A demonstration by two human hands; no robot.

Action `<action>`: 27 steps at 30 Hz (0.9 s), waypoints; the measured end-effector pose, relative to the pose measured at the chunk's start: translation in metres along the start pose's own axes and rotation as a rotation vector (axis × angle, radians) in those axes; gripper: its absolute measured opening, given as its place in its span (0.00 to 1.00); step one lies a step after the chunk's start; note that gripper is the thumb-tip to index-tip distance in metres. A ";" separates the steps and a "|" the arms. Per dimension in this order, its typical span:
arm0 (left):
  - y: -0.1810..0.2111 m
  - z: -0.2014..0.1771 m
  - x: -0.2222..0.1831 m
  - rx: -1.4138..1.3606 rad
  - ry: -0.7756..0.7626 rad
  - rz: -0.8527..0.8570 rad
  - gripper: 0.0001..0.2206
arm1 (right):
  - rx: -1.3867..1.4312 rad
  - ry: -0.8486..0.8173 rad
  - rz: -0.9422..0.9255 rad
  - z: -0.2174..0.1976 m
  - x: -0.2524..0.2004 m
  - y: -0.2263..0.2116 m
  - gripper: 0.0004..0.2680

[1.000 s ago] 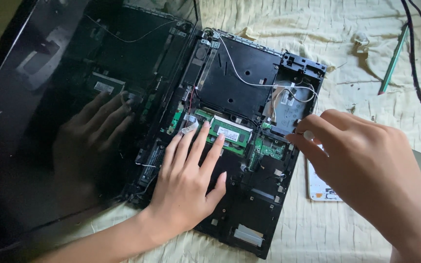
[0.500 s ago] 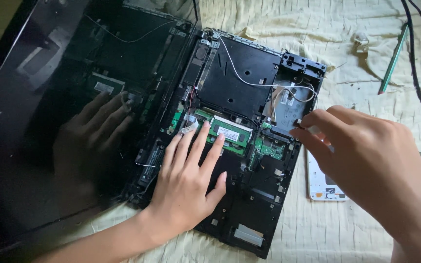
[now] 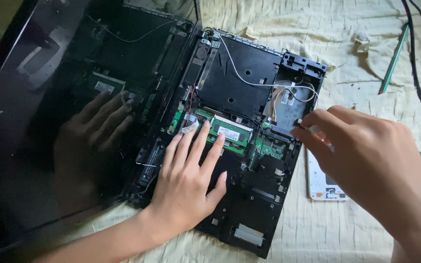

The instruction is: Positioning and installing internal components like RAM and connecting cables inside a laptop.

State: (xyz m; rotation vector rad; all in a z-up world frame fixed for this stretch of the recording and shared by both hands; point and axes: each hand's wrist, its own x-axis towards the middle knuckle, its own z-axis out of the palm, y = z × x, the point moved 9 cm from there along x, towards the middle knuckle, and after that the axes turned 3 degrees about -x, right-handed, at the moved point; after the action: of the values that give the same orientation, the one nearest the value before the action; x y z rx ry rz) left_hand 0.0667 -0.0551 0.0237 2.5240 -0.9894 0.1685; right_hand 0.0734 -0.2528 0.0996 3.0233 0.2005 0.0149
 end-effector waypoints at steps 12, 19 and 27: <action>0.001 -0.002 0.001 -0.007 0.010 0.009 0.28 | 0.103 -0.010 0.029 0.004 0.006 0.015 0.07; 0.000 0.002 0.001 -0.001 -0.037 0.001 0.30 | 0.085 -0.051 0.107 0.009 0.009 0.026 0.06; 0.002 0.002 0.001 -0.020 -0.032 0.023 0.28 | 0.082 -0.073 0.067 0.014 0.013 0.022 0.03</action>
State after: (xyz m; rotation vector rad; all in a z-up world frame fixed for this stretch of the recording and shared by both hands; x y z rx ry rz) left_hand 0.0664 -0.0575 0.0232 2.5052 -1.0281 0.1253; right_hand 0.0895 -0.2747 0.0885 3.1041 0.0948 -0.1002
